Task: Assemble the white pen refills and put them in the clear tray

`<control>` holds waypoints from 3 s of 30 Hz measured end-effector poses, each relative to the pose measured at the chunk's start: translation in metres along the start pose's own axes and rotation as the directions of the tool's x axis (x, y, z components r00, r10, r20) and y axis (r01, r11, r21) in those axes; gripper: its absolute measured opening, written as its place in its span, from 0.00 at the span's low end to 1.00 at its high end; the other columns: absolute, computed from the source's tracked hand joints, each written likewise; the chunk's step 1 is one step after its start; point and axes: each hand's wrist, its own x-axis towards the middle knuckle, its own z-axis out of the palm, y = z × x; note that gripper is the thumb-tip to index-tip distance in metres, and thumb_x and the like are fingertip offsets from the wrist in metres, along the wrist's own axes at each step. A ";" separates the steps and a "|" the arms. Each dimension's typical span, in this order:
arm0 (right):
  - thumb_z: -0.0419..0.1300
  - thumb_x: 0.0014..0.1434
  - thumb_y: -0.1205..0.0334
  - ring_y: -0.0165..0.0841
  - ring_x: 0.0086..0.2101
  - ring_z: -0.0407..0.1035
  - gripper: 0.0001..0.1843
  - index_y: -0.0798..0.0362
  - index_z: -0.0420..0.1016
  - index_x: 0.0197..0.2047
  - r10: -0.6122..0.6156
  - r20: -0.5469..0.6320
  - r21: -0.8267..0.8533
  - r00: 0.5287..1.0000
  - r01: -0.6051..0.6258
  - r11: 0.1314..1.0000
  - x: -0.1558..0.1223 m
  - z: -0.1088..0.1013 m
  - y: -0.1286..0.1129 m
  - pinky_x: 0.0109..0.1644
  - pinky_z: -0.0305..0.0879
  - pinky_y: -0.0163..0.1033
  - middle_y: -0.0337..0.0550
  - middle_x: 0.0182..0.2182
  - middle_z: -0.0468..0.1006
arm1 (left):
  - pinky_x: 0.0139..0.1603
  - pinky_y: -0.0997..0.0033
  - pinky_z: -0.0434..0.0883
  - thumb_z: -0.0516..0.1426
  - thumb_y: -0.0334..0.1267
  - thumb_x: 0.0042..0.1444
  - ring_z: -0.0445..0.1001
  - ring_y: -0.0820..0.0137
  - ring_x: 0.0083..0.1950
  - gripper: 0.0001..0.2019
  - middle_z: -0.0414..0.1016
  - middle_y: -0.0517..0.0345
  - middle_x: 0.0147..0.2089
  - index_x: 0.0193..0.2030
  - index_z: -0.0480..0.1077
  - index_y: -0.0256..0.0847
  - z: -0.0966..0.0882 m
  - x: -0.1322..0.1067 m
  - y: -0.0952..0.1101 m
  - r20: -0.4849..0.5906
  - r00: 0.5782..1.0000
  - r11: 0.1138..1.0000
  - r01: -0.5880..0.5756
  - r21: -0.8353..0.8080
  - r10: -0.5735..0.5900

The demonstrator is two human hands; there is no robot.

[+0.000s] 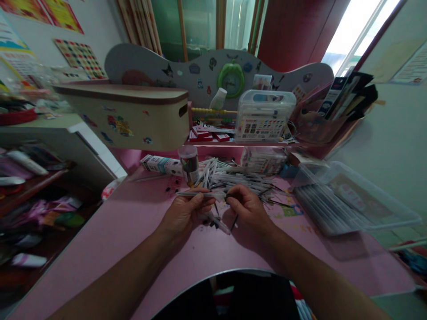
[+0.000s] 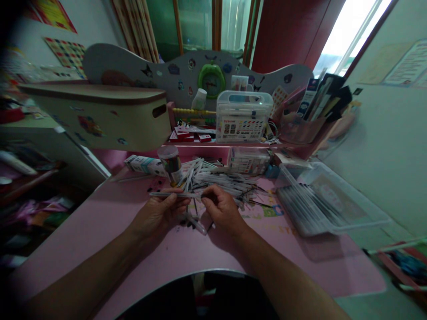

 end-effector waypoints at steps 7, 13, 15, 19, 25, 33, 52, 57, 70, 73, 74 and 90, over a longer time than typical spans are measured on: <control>0.61 0.48 0.68 0.22 0.17 0.55 0.14 0.47 0.63 0.38 0.239 0.018 0.458 0.971 -0.220 0.861 0.002 0.003 -0.001 0.19 0.49 0.28 0.29 0.27 0.70 | 0.35 0.77 0.81 0.60 0.24 0.60 0.84 0.69 0.34 0.05 0.84 0.49 0.34 0.40 0.76 0.34 -0.006 0.004 -0.001 0.014 1.000 1.000 -0.018 0.014 0.017; 0.60 0.46 0.65 0.23 0.17 0.52 0.13 0.49 0.67 0.38 0.313 -0.010 0.390 0.950 -0.284 0.876 0.010 -0.006 0.001 0.18 0.43 0.30 0.31 0.23 0.68 | 0.34 0.78 0.80 0.59 0.25 0.61 0.84 0.70 0.33 0.04 0.84 0.49 0.34 0.40 0.75 0.34 -0.005 0.003 -0.002 0.036 0.999 0.999 -0.026 0.037 0.025; 0.59 0.52 0.62 0.25 0.18 0.52 0.05 0.49 0.67 0.34 0.234 -0.118 0.212 0.965 -0.206 0.955 0.011 -0.009 0.005 0.21 0.47 0.32 0.31 0.21 0.63 | 0.33 0.78 0.80 0.59 0.27 0.62 0.83 0.70 0.33 0.03 0.83 0.49 0.34 0.39 0.75 0.34 -0.004 0.003 0.000 0.025 0.998 0.998 -0.050 0.039 0.050; 0.61 0.52 0.69 0.30 0.25 0.60 0.07 0.51 0.69 0.25 0.012 -0.113 -0.395 0.994 -0.056 0.917 0.013 -0.017 0.010 0.31 0.55 0.36 0.36 0.22 0.67 | 0.31 0.77 0.79 0.58 0.31 0.64 0.82 0.71 0.30 0.04 0.82 0.50 0.31 0.39 0.74 0.34 -0.006 0.004 0.003 -0.004 0.998 0.997 -0.070 0.013 0.070; 0.61 0.59 0.68 0.39 0.39 0.69 0.04 0.52 0.77 0.34 0.010 0.076 -0.932 0.997 0.068 0.356 0.012 -0.012 0.011 0.41 0.59 0.41 0.49 0.37 0.77 | 0.28 0.77 0.78 0.56 0.31 0.65 0.80 0.71 0.28 0.06 0.80 0.52 0.30 0.38 0.73 0.34 -0.007 0.005 0.005 -0.057 0.996 0.998 -0.064 -0.020 0.063; 0.58 0.64 0.67 0.40 0.41 0.69 0.08 0.53 0.79 0.37 0.012 0.148 -0.939 0.989 0.137 0.316 0.011 -0.003 0.015 0.42 0.59 0.41 0.49 0.38 0.76 | 0.28 0.77 0.79 0.56 0.30 0.65 0.80 0.72 0.27 0.05 0.80 0.53 0.29 0.38 0.72 0.34 -0.004 0.003 0.005 -0.058 0.997 0.999 -0.046 -0.018 0.044; 0.63 0.58 0.62 0.35 0.34 0.67 0.03 0.48 0.77 0.37 -0.048 -0.040 -0.187 0.998 0.040 0.981 0.008 0.004 0.010 0.44 0.65 0.45 0.39 0.32 0.74 | 0.29 0.77 0.80 0.55 0.28 0.66 0.83 0.69 0.32 0.04 0.82 0.49 0.33 0.41 0.71 0.34 -0.003 0.004 0.005 -0.058 0.998 0.999 -0.004 -0.047 0.001; 0.66 0.49 0.64 0.27 0.22 0.63 0.11 0.50 0.68 0.33 0.184 0.007 0.176 0.983 -0.183 0.967 0.014 0.001 0.016 0.28 0.62 0.35 0.32 0.25 0.69 | 0.31 0.77 0.81 0.53 0.26 0.67 0.84 0.69 0.33 0.06 0.82 0.49 0.34 0.41 0.71 0.34 -0.004 0.005 0.005 -0.024 1.000 0.998 0.004 -0.069 -0.006; 0.65 0.50 0.66 0.27 0.19 0.63 0.14 0.46 0.65 0.37 0.393 0.095 0.497 0.915 -0.386 0.777 -0.001 0.010 -0.015 0.24 0.63 0.32 0.27 0.22 0.67 | 0.36 0.76 0.82 0.54 0.25 0.66 0.85 0.67 0.39 0.06 0.83 0.47 0.39 0.43 0.72 0.35 0.000 0.000 -0.002 0.051 0.996 0.992 0.078 -0.095 -0.073; 0.66 0.48 0.67 0.26 0.18 0.64 0.16 0.46 0.64 0.37 0.373 0.098 0.498 0.923 -0.370 0.784 0.001 0.009 -0.012 0.21 0.62 0.32 0.27 0.25 0.71 | 0.35 0.76 0.82 0.54 0.24 0.66 0.85 0.68 0.38 0.07 0.83 0.48 0.37 0.43 0.72 0.35 -0.001 0.001 -0.002 0.059 0.995 0.991 0.081 -0.104 -0.076; 0.66 0.49 0.66 0.27 0.18 0.65 0.16 0.46 0.64 0.38 0.367 0.097 0.494 0.925 -0.365 0.789 0.001 0.009 -0.010 0.20 0.61 0.32 0.27 0.26 0.71 | 0.35 0.76 0.82 0.54 0.24 0.66 0.85 0.68 0.38 0.07 0.83 0.48 0.37 0.43 0.72 0.35 -0.001 0.001 -0.002 0.059 0.995 0.991 0.080 -0.106 -0.075; 0.66 0.55 0.58 0.27 0.20 0.68 0.10 0.50 0.68 0.34 0.212 0.057 0.183 0.976 -0.219 0.959 -0.001 0.003 -0.005 0.23 0.63 0.33 0.31 0.27 0.68 | 0.34 0.78 0.81 0.53 0.22 0.65 0.85 0.67 0.38 0.09 0.84 0.45 0.38 0.40 0.73 0.33 0.004 -0.004 0.001 0.040 0.998 0.997 0.054 -0.049 -0.052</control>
